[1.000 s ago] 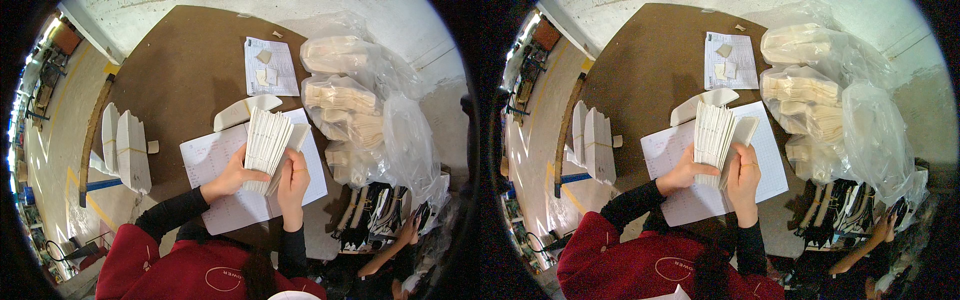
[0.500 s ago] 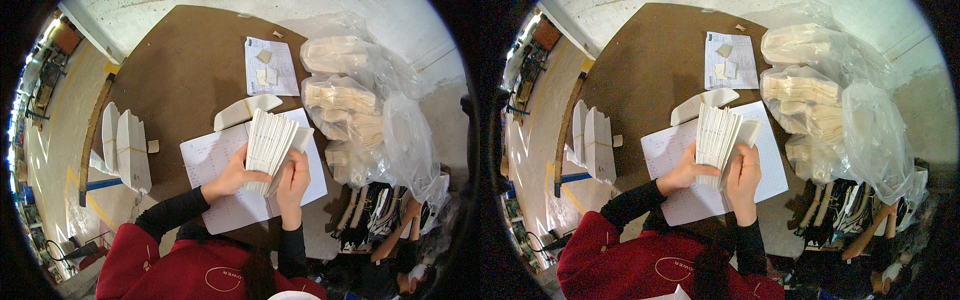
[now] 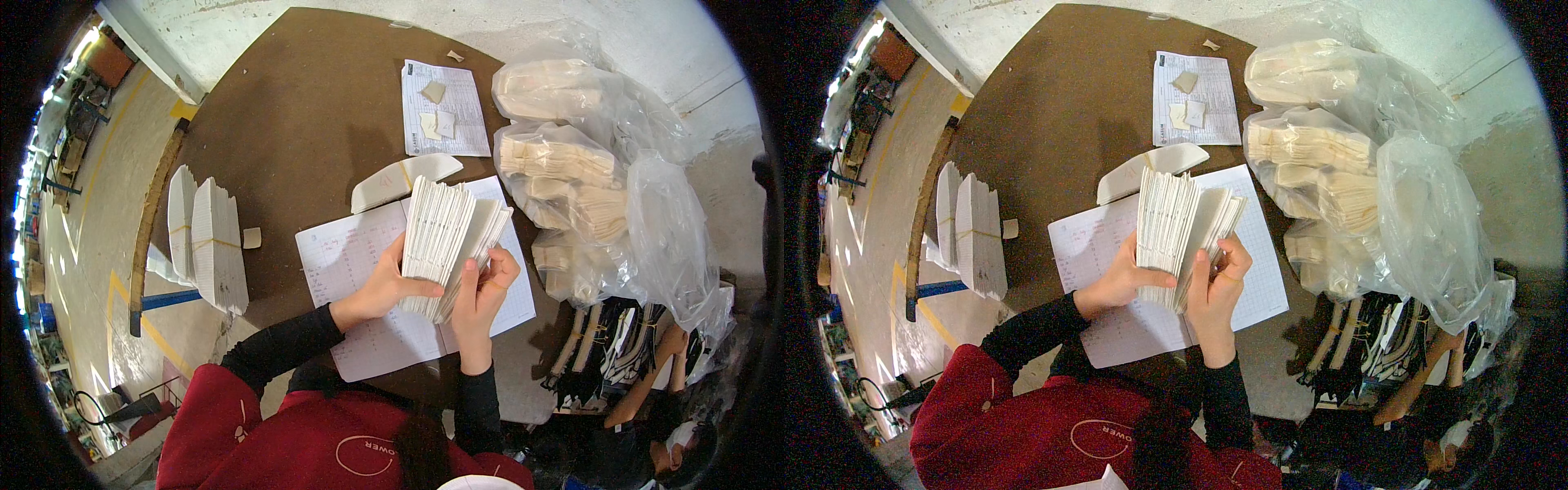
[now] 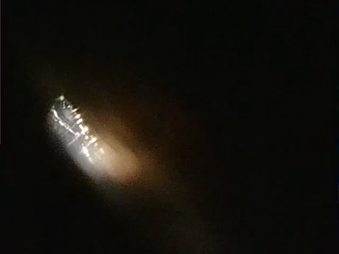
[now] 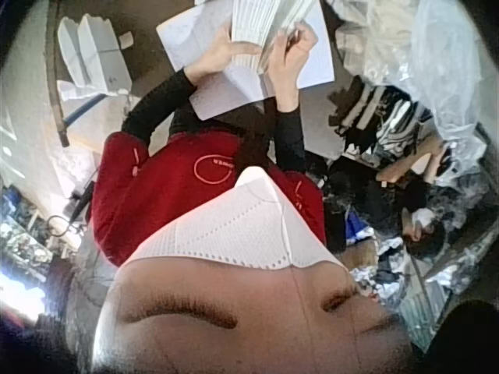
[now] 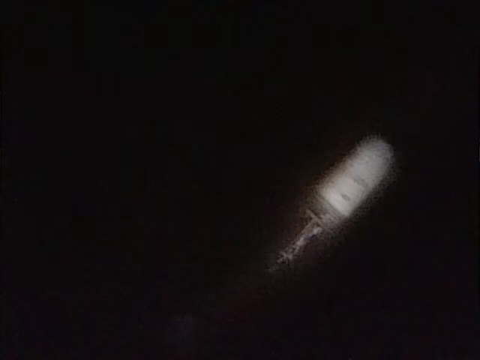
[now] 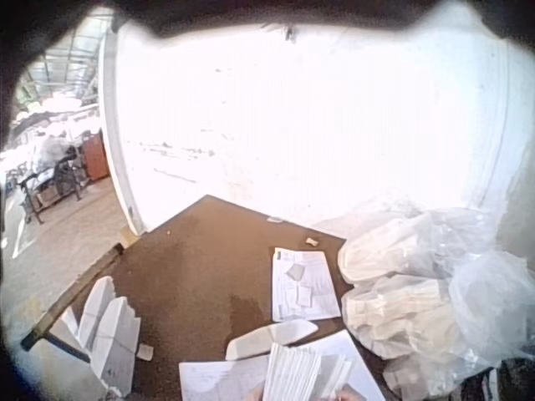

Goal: The person counts stacks of white paper strips at a table, bundles them with rubber bands, and writes on a notebook. Another person works nearby with black strips.

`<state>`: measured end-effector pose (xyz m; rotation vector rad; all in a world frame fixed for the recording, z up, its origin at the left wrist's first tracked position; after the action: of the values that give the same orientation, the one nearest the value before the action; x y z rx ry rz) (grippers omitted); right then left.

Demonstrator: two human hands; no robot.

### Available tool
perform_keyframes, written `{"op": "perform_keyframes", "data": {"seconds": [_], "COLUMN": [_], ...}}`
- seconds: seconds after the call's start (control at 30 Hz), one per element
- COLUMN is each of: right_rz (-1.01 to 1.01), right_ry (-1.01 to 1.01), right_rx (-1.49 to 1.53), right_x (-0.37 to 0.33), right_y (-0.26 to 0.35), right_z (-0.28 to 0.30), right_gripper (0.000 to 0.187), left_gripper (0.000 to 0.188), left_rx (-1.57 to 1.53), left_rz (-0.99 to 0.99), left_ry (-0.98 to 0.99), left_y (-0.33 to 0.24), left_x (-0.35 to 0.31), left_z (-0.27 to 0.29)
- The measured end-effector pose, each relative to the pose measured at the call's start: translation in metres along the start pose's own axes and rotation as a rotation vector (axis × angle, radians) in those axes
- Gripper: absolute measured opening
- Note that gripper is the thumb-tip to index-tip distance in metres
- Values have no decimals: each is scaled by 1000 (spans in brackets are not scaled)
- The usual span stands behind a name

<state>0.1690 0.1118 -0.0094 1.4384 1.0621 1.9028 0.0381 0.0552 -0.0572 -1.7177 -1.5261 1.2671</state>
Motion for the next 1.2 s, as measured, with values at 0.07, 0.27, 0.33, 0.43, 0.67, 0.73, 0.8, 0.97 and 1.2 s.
{"op": "perform_keyframes", "data": {"seconds": [0.07,0.27,0.33,0.43,0.67,0.73,0.8,0.97,1.2], "right_rz": [-3,34,21,-3,27,32,53,21,125], "right_ry": [-5,113,103,79,31,109,84,83,-82], "right_rx": [-35,-214,-192,-182,-189,-259,-240,-245,-92], "right_x": [-1,9,9,7,9,11,11,10,7], "right_y": [-1,9,10,7,9,13,16,15,9], "right_z": [1,3,3,5,5,4,2,3,3], "right_gripper": [23,14,15,16,17,20,24,27,19], "left_gripper": [95,95,95,96,97,96,95,93,93], "left_rx": [-2,10,11,39,72,65,54,68,68], "left_rz": [-1,-15,-10,-21,-37,-17,10,-18,-7], "left_ry": [-1,0,7,4,-7,-7,0,12,1], "left_y": [0,0,-1,-3,-2,0,2,0,1], "left_x": [0,-1,-1,-2,-1,-2,-2,-1,-1], "left_z": [-1,-1,-1,-2,-2,-1,1,-1,0]}}
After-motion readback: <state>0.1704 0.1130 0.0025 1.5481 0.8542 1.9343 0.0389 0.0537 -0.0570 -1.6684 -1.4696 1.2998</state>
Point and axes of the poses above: each hand's wrist, its own x-axis towards the middle knuckle, its own z-axis out of the back of the hand, y = z × x, the point moved 6 cm from there along x, towards the middle knuckle, and after that the axes turned 10 degrees about z, right-handed, at the moved point
